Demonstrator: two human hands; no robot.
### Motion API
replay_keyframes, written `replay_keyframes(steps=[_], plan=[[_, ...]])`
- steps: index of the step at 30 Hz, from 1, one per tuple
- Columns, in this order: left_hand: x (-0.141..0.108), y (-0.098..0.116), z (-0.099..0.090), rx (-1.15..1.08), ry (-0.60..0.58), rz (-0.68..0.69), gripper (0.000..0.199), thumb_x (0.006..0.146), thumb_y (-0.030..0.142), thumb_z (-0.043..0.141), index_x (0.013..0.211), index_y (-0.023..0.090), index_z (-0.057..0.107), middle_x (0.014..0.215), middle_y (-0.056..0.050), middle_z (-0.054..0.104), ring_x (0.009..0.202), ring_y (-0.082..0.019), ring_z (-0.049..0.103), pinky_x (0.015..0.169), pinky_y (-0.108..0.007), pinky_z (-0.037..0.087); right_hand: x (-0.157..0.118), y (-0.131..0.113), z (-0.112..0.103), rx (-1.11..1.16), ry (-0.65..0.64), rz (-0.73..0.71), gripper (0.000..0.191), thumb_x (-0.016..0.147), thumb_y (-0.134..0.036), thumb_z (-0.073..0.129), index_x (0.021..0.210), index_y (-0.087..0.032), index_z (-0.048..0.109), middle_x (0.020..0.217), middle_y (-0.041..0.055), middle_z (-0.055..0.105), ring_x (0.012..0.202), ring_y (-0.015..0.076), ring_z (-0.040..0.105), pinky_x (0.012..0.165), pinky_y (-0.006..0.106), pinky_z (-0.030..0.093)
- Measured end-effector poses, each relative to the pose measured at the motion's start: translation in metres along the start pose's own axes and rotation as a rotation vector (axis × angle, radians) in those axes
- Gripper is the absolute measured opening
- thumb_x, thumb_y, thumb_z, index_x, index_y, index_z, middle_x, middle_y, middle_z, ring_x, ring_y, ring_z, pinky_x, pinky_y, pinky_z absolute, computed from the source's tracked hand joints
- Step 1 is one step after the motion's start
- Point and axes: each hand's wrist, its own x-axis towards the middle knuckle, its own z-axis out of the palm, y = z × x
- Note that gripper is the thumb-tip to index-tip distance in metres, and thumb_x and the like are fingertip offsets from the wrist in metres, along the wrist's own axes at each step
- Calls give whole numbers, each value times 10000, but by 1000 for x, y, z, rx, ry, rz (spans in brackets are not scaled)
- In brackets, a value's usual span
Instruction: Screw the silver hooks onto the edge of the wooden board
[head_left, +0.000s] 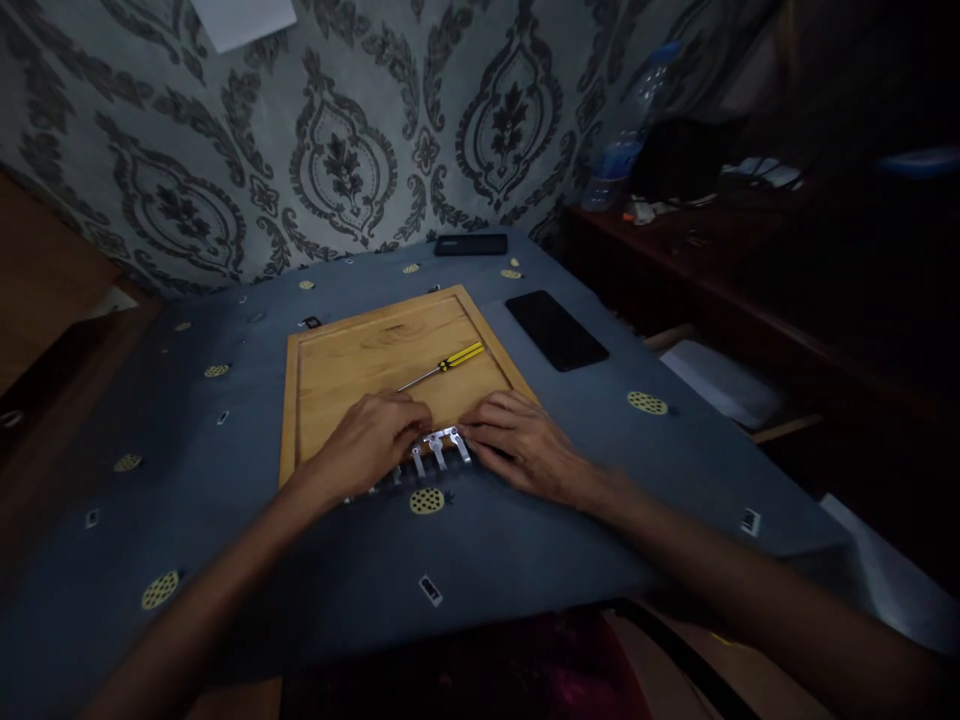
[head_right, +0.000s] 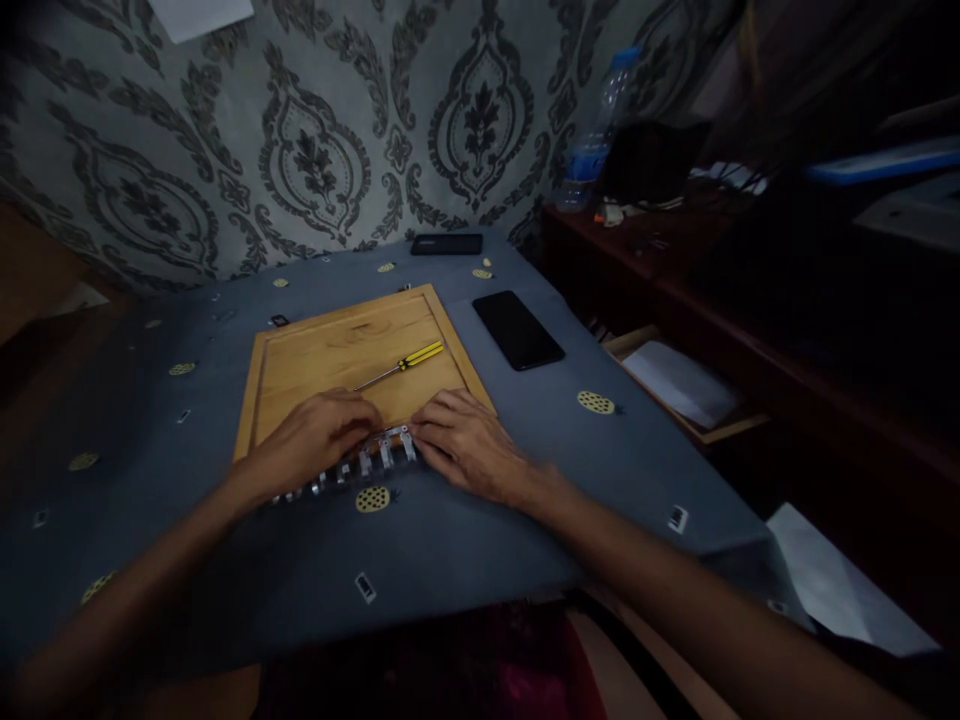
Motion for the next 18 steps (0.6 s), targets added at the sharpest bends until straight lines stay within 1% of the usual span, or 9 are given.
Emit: replay_keyframes(steps=[3, 6, 9, 11, 13, 16, 18], plan=[[14, -7, 0, -38, -80, 119, 206, 931, 109, 538, 919, 218, 713, 934, -26, 722, 904, -177, 659, 829, -301, 488, 0, 1, 1, -4, -5, -8, 188, 969, -171, 546, 1028, -170, 724, 956, 82, 734, 902, 223, 628, 810, 406, 528], [26, -13, -1, -13, -144, 192, 198, 913, 119, 554, 891, 224, 720, 900, -20, 722, 877, -170, 657, 809, -291, 481, 0, 1, 1, -1, -7, -3, 196, 982, -187, 529, 1016, -164, 721, 953, 82, 730, 901, 221, 620, 812, 405, 530], [36, -14, -4, 3, -207, 214, 176, 884, 120, 575, 869, 219, 719, 894, -18, 724, 854, -160, 661, 792, -276, 470, 1, 0, 0, 3, -22, 2, 198, 986, -189, 525, 1002, -162, 720, 938, 77, 722, 895, 215, 619, 812, 394, 527], [39, -12, -5, 17, -232, 201, 164, 870, 114, 579, 856, 208, 712, 874, -14, 723, 827, -157, 660, 765, -268, 456, 1, 0, 0, 5, -31, 9, 204, 989, -187, 518, 1003, -165, 720, 940, 77, 720, 900, 212, 622, 817, 390, 524], [41, -9, -4, 79, -208, 150, 159, 875, 119, 566, 837, 196, 699, 828, -17, 714, 785, -167, 649, 721, -273, 435, 1, -1, 0, 0, -31, 15, 208, 991, -188, 515, 992, -174, 722, 941, 77, 720, 900, 210, 623, 815, 386, 523], [39, -5, 0, 196, -75, 46, 189, 910, 128, 505, 870, 178, 682, 859, -50, 712, 802, -203, 643, 699, -294, 418, 0, 0, 0, -16, -17, 6, 201, 986, -184, 522, 974, -174, 722, 935, 79, 722, 889, 208, 622, 803, 377, 521], [35, -4, 2, 202, 2, 0, 200, 922, 127, 481, 930, 177, 674, 907, -60, 712, 834, -213, 644, 711, -297, 424, 0, 0, 0, -18, -11, 3, 195, 983, -183, 528, 976, -171, 722, 939, 81, 723, 892, 209, 621, 802, 373, 521]])
